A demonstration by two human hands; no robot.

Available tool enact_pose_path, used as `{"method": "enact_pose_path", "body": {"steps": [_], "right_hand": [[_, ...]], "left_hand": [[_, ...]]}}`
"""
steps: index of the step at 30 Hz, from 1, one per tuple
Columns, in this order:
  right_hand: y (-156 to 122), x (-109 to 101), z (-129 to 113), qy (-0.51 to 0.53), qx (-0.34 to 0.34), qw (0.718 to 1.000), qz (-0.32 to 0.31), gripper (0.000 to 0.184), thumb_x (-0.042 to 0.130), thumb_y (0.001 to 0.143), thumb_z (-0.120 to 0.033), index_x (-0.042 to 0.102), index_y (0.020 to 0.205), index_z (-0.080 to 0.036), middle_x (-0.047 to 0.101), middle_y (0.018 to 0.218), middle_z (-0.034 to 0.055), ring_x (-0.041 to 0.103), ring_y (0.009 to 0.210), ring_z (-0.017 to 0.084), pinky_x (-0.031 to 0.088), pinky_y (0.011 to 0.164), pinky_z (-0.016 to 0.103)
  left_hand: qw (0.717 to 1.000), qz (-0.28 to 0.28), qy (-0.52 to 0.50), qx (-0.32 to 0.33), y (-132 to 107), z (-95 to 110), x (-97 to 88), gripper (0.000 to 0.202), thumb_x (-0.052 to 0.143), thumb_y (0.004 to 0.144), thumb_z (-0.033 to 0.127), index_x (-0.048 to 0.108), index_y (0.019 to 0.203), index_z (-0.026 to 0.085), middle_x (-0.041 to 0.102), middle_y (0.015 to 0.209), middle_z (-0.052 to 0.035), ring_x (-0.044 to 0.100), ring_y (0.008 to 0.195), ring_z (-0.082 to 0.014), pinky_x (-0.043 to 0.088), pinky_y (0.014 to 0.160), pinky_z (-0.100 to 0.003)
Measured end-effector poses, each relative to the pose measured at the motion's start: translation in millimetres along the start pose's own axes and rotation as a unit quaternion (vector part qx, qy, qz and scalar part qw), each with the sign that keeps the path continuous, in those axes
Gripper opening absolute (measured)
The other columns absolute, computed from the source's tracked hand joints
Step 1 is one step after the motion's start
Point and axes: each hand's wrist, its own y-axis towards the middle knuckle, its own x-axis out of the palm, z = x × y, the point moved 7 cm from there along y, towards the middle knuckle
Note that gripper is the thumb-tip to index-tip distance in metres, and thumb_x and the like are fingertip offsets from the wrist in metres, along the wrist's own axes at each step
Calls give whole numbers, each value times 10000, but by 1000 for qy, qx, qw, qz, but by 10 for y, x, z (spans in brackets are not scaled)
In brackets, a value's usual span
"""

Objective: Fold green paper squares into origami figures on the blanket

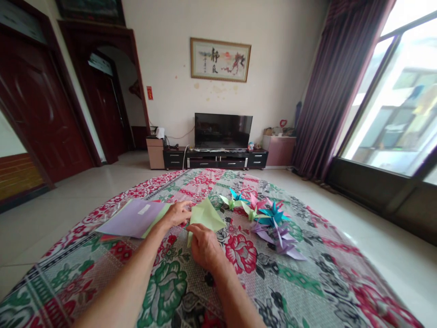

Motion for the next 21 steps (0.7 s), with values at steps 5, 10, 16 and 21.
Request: {"method": "enact_pose_path", "body": {"steps": [5, 10, 16, 21], "right_hand": [[-16, -239, 189, -42, 48, 994, 88, 422, 397, 723, -24, 666, 980, -223, 668, 1024, 40, 579, 967, 165, 397, 882, 296], [-106, -364, 442, -158, 107, 980, 53, 476, 439, 620, -36, 675, 964, -264, 629, 1137, 14, 479, 1106, 217, 291, 952, 399], [-175, -372, 512, -160, 125, 979, -32, 557, 472, 571, -95, 621, 1074, -282, 543, 1277, 6, 370, 1222, 255, 242, 977, 470], [-220, -451, 674, -156, 144, 977, -35, 586, 445, 545, -61, 616, 1069, -261, 480, 1340, 24, 333, 1265, 272, 262, 984, 506]], "left_hand": [[992, 4, 79, 103, -39, 159, 30, 349, 512, 707, 141, 695, 998, 203, 706, 826, -17, 636, 773, -138, 459, 719, -201], [976, 0, 124, 181, -99, 271, 105, 252, 533, 735, 235, 728, 891, 201, 686, 906, -40, 619, 814, -165, 455, 771, -233], [964, -12, 159, 213, -101, 282, 180, 254, 572, 743, 241, 712, 954, 214, 642, 1047, -48, 566, 1006, -193, 401, 931, -287], [957, -19, 167, 237, -78, 246, 239, 268, 542, 790, 220, 694, 1010, 228, 619, 1147, -43, 542, 1064, -197, 365, 982, -325]]}}
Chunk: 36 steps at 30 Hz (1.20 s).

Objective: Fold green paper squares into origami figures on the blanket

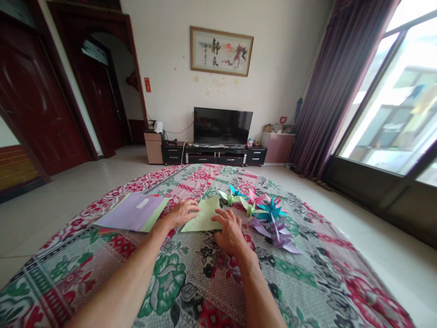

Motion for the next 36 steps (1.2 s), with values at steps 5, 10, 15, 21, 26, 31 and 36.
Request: {"method": "enact_pose_path", "body": {"steps": [5, 10, 15, 21, 26, 31, 36], "right_hand": [[17, 17, 115, 28, -22, 999, 22, 571, 386, 543, 6, 650, 986, -240, 499, 1320, 31, 429, 1216, 216, 327, 997, 430], [14, -26, 98, 38, -38, 998, 44, 380, 429, 612, -29, 682, 826, -216, 555, 1252, 48, 483, 1162, 209, 344, 1004, 403], [4, -42, 42, 32, -46, 997, 49, 255, 479, 705, -121, 686, 796, -238, 589, 1214, 29, 416, 1220, 251, 324, 980, 468], [24, -89, -34, 45, -11, 995, 86, 228, 444, 802, -187, 664, 859, -207, 674, 926, 47, 567, 964, 197, 377, 881, 355], [94, -59, -23, 31, 51, 991, 119, 226, 432, 825, -209, 650, 881, -198, 683, 876, 49, 595, 884, 192, 390, 813, 306], [146, -17, 87, 25, 117, 982, 144, 339, 468, 813, -217, 541, 1137, -150, 682, 829, 48, 602, 834, 200, 387, 798, 312], [158, -7, 75, -1, 116, 986, 123, 220, 488, 821, -224, 583, 1011, -167, 674, 868, 48, 590, 854, 198, 364, 789, 303]], "left_hand": [[1000, 7, 3, 17, 1, -17, 50, 289, 505, 806, 169, 689, 1015, 246, 617, 1182, -20, 538, 1089, -180, 355, 998, -319], [1000, 17, 10, 10, 7, -38, 67, 308, 482, 806, 140, 695, 993, 261, 624, 1180, -1, 536, 1095, -173, 363, 996, -318], [1000, 16, 11, -7, -1, -37, 42, 317, 474, 809, 149, 699, 985, 287, 620, 1189, 24, 542, 1072, -167, 373, 987, -301], [1000, 5, -9, -5, 2, 7, 7, 299, 507, 757, 139, 726, 916, 266, 613, 1196, 7, 537, 1070, -180, 385, 976, -295], [998, -3, -48, 41, 27, 93, 25, 322, 478, 743, 99, 735, 878, 238, 644, 1142, -4, 564, 1044, -160, 395, 972, -270], [994, -24, -91, 55, 41, 159, 7, 337, 476, 691, 67, 741, 848, 204, 691, 1025, -15, 617, 931, -135, 450, 879, -206], [995, -37, -86, 44, 35, 193, -34, 341, 481, 684, 76, 736, 872, 200, 706, 952, -11, 625, 884, -141, 467, 829, -208]]}}
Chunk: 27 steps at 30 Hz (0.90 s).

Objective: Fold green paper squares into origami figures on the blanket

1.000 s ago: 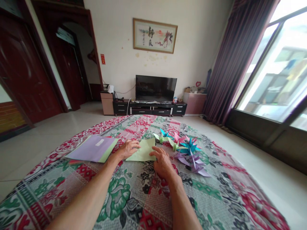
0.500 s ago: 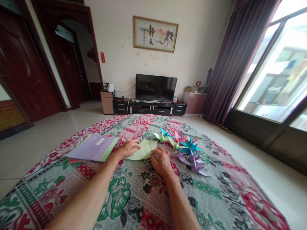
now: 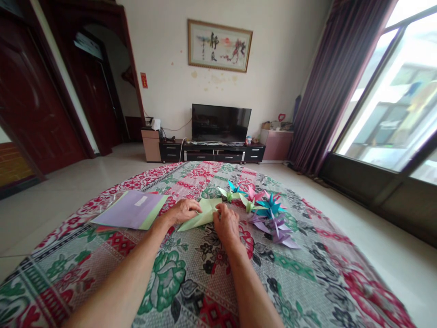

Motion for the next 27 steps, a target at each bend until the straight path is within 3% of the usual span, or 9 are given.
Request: {"method": "enact_pose_path", "body": {"steps": [4, 7, 10, 13, 20, 27], "right_hand": [[-21, 13, -77, -45, -38, 998, -19, 164, 474, 849, -246, 633, 850, -205, 656, 875, 42, 563, 875, 189, 332, 781, 300], [-40, 19, -106, -68, -48, 996, -24, 200, 460, 866, -263, 654, 853, -214, 643, 888, 52, 549, 878, 187, 323, 775, 305], [-76, 13, -131, -69, -54, 996, -27, 250, 439, 881, -289, 671, 826, -215, 630, 939, 62, 541, 898, 186, 328, 785, 312], [-129, -2, -142, -59, -54, 996, -32, 243, 468, 865, -348, 679, 872, -227, 619, 1029, 64, 527, 956, 204, 333, 820, 337], [-174, 5, -118, -84, -51, 994, -39, 267, 488, 847, -375, 645, 1022, -248, 543, 1235, 69, 439, 1139, 262, 324, 898, 414], [-105, -37, -60, -69, -39, 997, 3, 286, 543, 797, -293, 581, 1065, -201, 530, 1213, 101, 455, 1114, 267, 353, 881, 398]], "left_hand": [[1000, 4, 1, -2, 8, -24, 26, 314, 498, 696, 98, 730, 882, 198, 702, 962, -17, 624, 891, -143, 467, 848, -222], [999, 18, 26, 7, 14, -57, 71, 299, 510, 712, 108, 724, 891, 215, 647, 1138, -20, 581, 1036, -154, 409, 966, -259], [998, 10, 59, 3, 12, -95, 143, 354, 491, 743, 110, 687, 1014, 223, 531, 1312, -20, 446, 1227, -172, 310, 1066, -300], [997, -16, 77, -17, 3, -120, 200, 435, 462, 767, 112, 607, 1162, 221, 475, 1364, -31, 368, 1292, -175, 260, 1098, -332], [995, -44, 82, -36, 0, -34, 172, 466, 445, 764, 135, 573, 1207, 206, 424, 1402, -58, 409, 1264, -209, 301, 1072, -337], [996, -37, 81, -15, 26, 122, 89, 400, 552, 692, 207, 653, 1079, 209, 578, 1183, -66, 524, 1072, -215, 398, 966, -301]]}}
